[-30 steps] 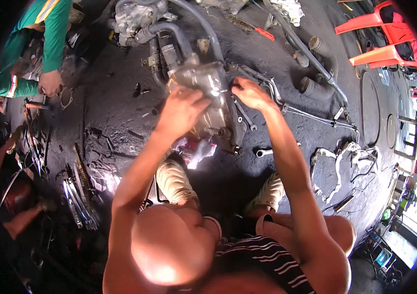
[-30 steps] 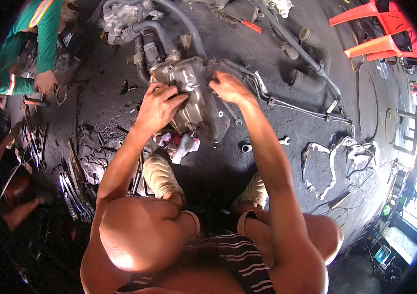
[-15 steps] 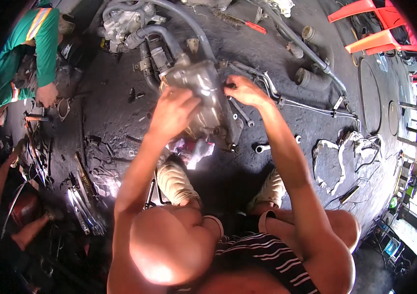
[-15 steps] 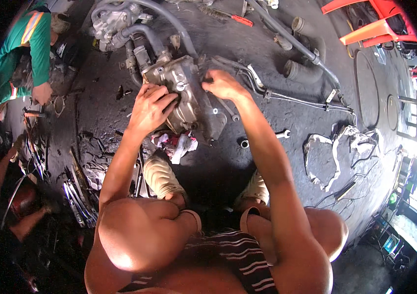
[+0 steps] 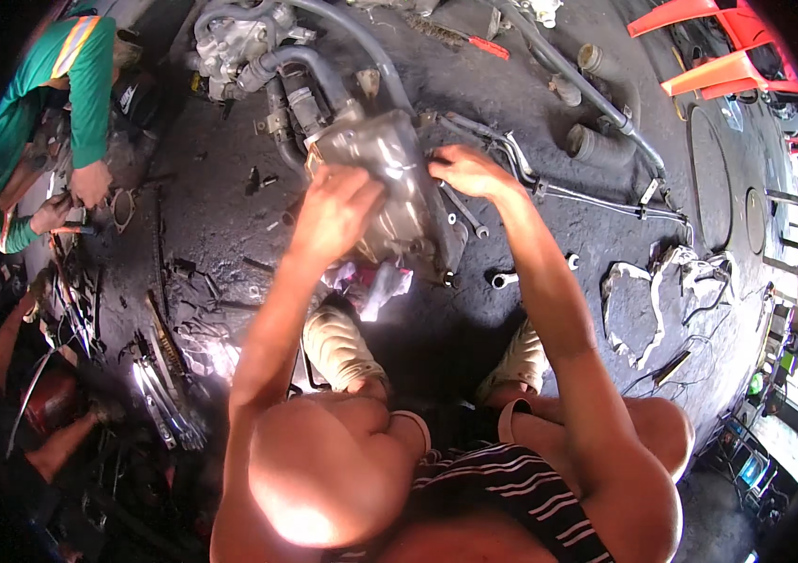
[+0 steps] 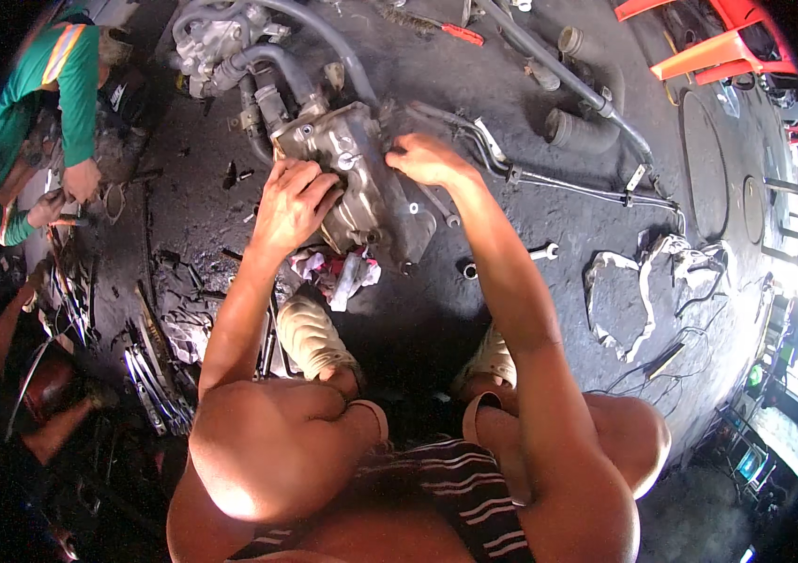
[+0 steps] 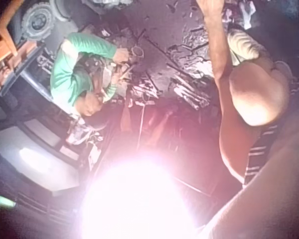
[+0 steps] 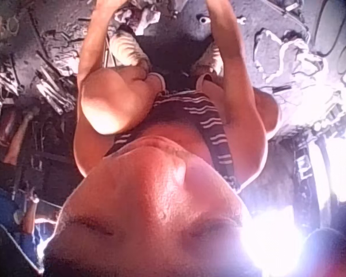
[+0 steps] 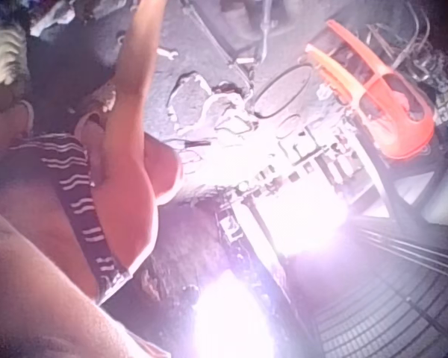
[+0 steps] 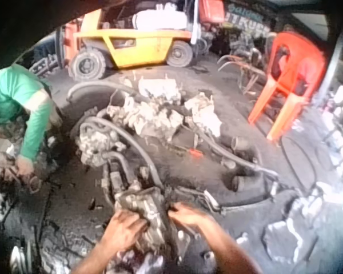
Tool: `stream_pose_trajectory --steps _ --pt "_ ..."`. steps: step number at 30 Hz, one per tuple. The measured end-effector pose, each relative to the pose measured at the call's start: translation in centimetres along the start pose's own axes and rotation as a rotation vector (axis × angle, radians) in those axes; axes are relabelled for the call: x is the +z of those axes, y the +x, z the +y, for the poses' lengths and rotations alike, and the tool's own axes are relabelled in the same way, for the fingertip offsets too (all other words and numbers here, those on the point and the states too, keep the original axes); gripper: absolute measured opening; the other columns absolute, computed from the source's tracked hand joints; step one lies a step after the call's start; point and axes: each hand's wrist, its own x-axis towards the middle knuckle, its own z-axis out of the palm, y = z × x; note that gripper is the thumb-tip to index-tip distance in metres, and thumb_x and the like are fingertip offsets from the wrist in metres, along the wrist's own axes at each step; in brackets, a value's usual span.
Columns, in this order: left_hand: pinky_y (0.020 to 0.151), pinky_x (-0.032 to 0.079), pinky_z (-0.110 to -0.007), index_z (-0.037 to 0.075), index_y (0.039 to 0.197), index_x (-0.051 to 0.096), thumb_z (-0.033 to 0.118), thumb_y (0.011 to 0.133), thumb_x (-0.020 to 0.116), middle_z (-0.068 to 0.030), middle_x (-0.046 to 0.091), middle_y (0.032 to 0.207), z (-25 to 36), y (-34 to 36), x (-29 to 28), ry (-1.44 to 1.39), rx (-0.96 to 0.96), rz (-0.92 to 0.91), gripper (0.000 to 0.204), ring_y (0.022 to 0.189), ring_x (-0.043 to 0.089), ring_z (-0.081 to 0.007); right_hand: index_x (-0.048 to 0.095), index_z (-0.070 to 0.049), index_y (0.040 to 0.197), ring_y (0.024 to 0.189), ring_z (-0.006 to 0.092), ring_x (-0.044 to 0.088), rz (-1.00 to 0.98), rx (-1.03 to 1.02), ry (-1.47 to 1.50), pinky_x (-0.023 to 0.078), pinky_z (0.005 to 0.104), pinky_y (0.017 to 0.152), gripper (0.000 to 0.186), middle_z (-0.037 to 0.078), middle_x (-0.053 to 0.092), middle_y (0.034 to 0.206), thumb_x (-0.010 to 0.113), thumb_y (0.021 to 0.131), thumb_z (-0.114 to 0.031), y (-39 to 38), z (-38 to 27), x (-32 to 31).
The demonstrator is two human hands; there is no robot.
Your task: The person disassembles a machinery assembly on the ground by loosening bolts with a wrench and hammer, detaching the housing cover, and removing internal parts while prying with a tool.
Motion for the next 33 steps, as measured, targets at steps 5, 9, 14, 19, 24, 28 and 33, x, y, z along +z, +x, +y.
stream_pose_trajectory --steps 5,9,14,19,24,28,33 --pt "0.084 0.046 -0.038 0.011 0.094 0.070 0.015 0.072 0.078 -0.0031 0.057 0.086 0.2 -0.7 -0.2 0.014 -0.058 0.060 0.024 0.087 0.061 -0.0235 0.060 0.004 0.118 0.112 0.0372 0.061 0.080 -0.113 0.082 0.047 0.0421 0.094 0.044 0.025 0.064 0.118 0.064 0.085 -0.025 -0.4 -0.6 0.3" --pt "0.085 0.046 -0.037 0.013 0.099 0.072 0.014 0.073 0.076 -0.0023 0.055 0.085 0.1 -0.9 -0.2 0.015 -0.037 0.021 0.027 0.086 0.060 -0.0225 0.059 0.004 0.118 0.112 0.0372 0.061 0.002 -0.049 0.118 0.046 0.0433 0.094 0.044 0.025 0.063 0.119 0.064 0.086 -0.025 -0.1 -0.4 -0.2" --pt "0.085 0.046 -0.037 0.013 0.102 0.072 0.012 0.073 0.073 -0.0020 0.054 0.085 -0.6 -1.3 -0.1 0.065 -0.006 -0.006 0.029 0.086 0.060 -0.0222 0.057 0.008 0.122 0.116 0.0366 0.058 0.014 -0.050 0.112 0.044 0.0425 0.096 0.052 0.028 0.060 0.124 0.058 0.090 -0.033 -0.1 -0.5 0.6" --pt "0.097 0.044 -0.042 0.015 0.108 0.070 0.013 0.078 0.066 -0.0044 0.058 0.100 -0.9 -1.7 0.2 0.047 -0.051 -0.098 0.031 0.101 0.060 -0.0254 0.056 0.010 0.124 0.121 0.0370 0.056 0.098 -0.011 0.175 0.043 0.0410 0.098 0.055 0.029 0.059 0.126 0.057 0.091 -0.035 0.0 -0.5 0.9" --pt "0.085 0.046 -0.038 0.011 0.106 0.070 0.010 0.074 0.072 -0.0028 0.056 0.087 -0.4 -1.0 0.2 0.056 0.050 -0.010 0.032 0.087 0.060 -0.0228 0.055 0.008 0.125 0.120 0.0361 0.056 -0.063 0.072 0.204 0.043 0.0395 0.099 0.053 0.028 0.060 0.125 0.059 0.091 -0.032 -0.1 -0.2 0.6" --pt "0.084 0.045 -0.038 0.011 0.107 0.069 0.009 0.075 0.071 -0.0030 0.056 0.086 -0.2 -1.4 0.2 0.083 0.039 -0.024 0.033 0.087 0.060 -0.0229 0.057 0.007 0.123 0.113 0.0346 0.059 0.121 -0.017 0.353 0.045 0.0398 0.096 0.051 0.027 0.061 0.121 0.059 0.091 -0.033 -0.5 -0.3 1.5" --pt "0.083 0.045 -0.038 0.010 0.106 0.069 0.010 0.076 0.072 -0.0033 0.057 0.085 -0.4 -1.7 0.6 0.086 -0.008 -0.004 0.030 0.086 0.060 -0.0233 0.059 0.005 0.120 0.107 0.0330 0.061 -0.068 0.088 0.197 0.046 0.0414 0.090 0.046 0.025 0.064 0.117 0.062 0.089 -0.029 0.2 -0.3 0.8"
